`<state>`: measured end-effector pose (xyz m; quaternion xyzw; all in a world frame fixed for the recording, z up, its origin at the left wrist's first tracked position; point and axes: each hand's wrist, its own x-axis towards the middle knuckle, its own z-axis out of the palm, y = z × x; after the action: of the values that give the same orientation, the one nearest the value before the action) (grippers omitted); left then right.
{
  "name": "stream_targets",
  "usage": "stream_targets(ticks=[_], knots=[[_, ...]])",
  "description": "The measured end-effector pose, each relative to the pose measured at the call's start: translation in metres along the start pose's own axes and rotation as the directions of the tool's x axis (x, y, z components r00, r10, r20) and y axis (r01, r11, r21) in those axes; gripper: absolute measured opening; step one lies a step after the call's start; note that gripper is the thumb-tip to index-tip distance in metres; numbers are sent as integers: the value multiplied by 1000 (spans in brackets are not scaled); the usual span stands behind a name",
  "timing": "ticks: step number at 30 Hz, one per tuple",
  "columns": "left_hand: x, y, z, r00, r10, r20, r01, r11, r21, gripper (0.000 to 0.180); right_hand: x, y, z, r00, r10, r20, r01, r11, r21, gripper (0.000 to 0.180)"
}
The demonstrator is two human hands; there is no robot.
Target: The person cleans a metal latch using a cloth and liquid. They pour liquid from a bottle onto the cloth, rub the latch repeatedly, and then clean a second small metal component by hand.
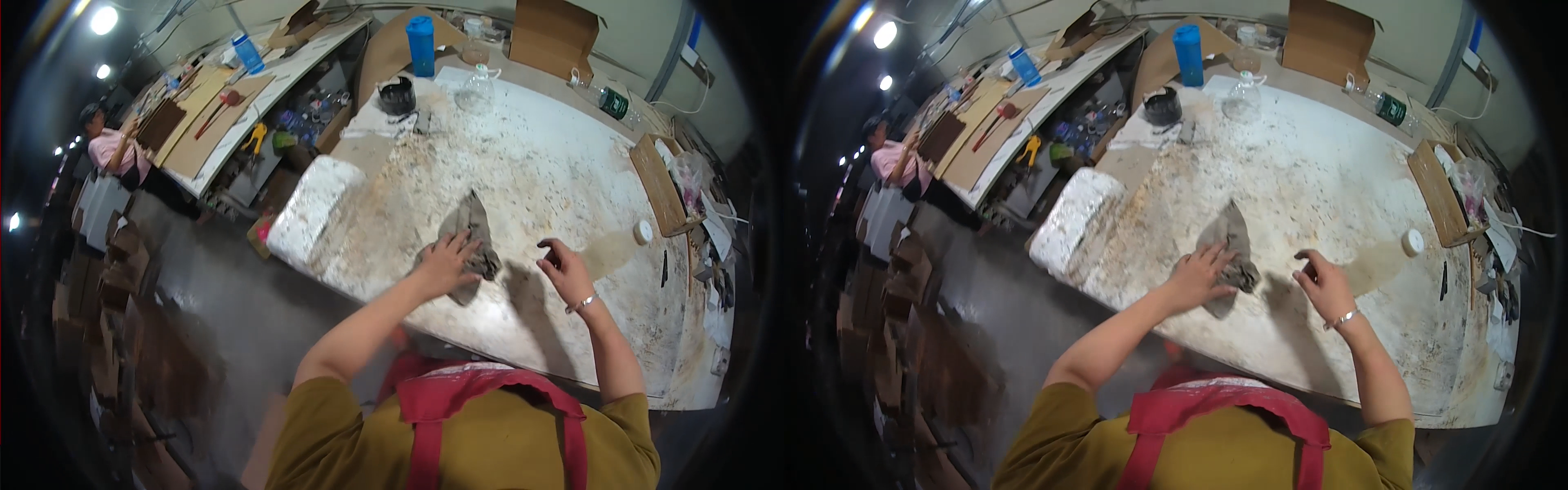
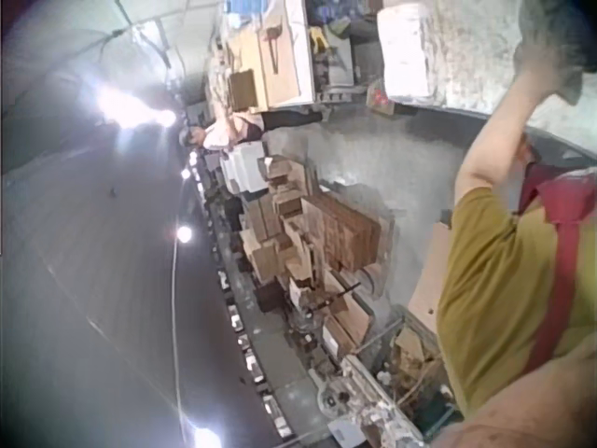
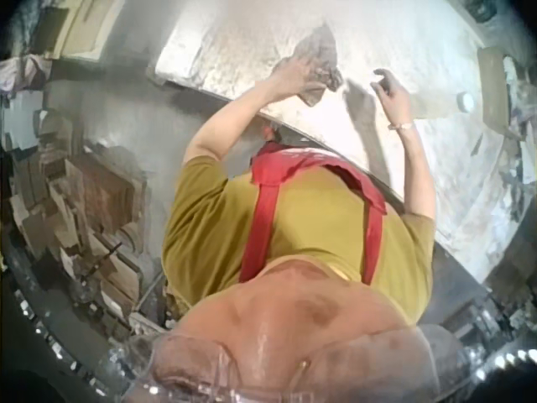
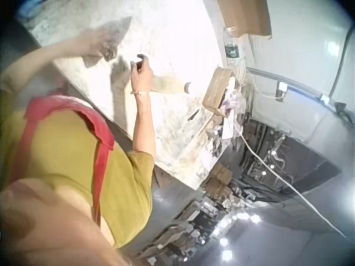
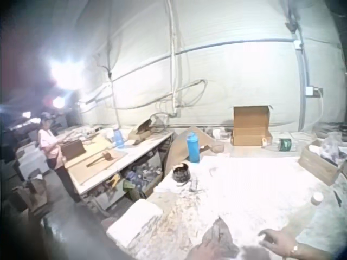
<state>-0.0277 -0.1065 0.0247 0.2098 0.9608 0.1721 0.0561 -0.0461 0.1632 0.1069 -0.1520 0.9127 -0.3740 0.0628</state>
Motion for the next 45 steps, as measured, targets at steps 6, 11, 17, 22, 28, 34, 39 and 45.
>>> stream_targets(ticks=[6,11,17,22,28,34,39,45], knots=[[-51,-91,-132,935,23,-354,-132,949,-286,46,171,-43,57,997,-30,-65,28,999,-19,22],[-85,-158,-186,919,-194,-344,-1,870,-492,25,299,-53,118,991,43,-126,-46,999,-22,22],[-102,-177,-189,916,-337,-220,52,642,-765,20,367,-89,169,970,177,-166,-201,969,-143,54],[-79,-194,-188,983,-68,-170,-23,874,-485,23,402,-89,195,920,346,-184,-373,916,-149,67],[-18,-223,-209,981,-116,-153,21,856,-516,18,417,-31,192,911,338,-236,-309,939,152,34],[38,-237,-209,967,-163,-194,15,803,-596,20,394,-21,159,824,505,257,-466,345,815,16],[80,-268,-183,969,-103,-225,3,915,-404,19,381,-24,147,812,416,410,-497,123,859,19],[169,-272,-171,926,76,-370,-154,970,-186,17,376,-29,151,837,363,408,-465,81,882,27]])
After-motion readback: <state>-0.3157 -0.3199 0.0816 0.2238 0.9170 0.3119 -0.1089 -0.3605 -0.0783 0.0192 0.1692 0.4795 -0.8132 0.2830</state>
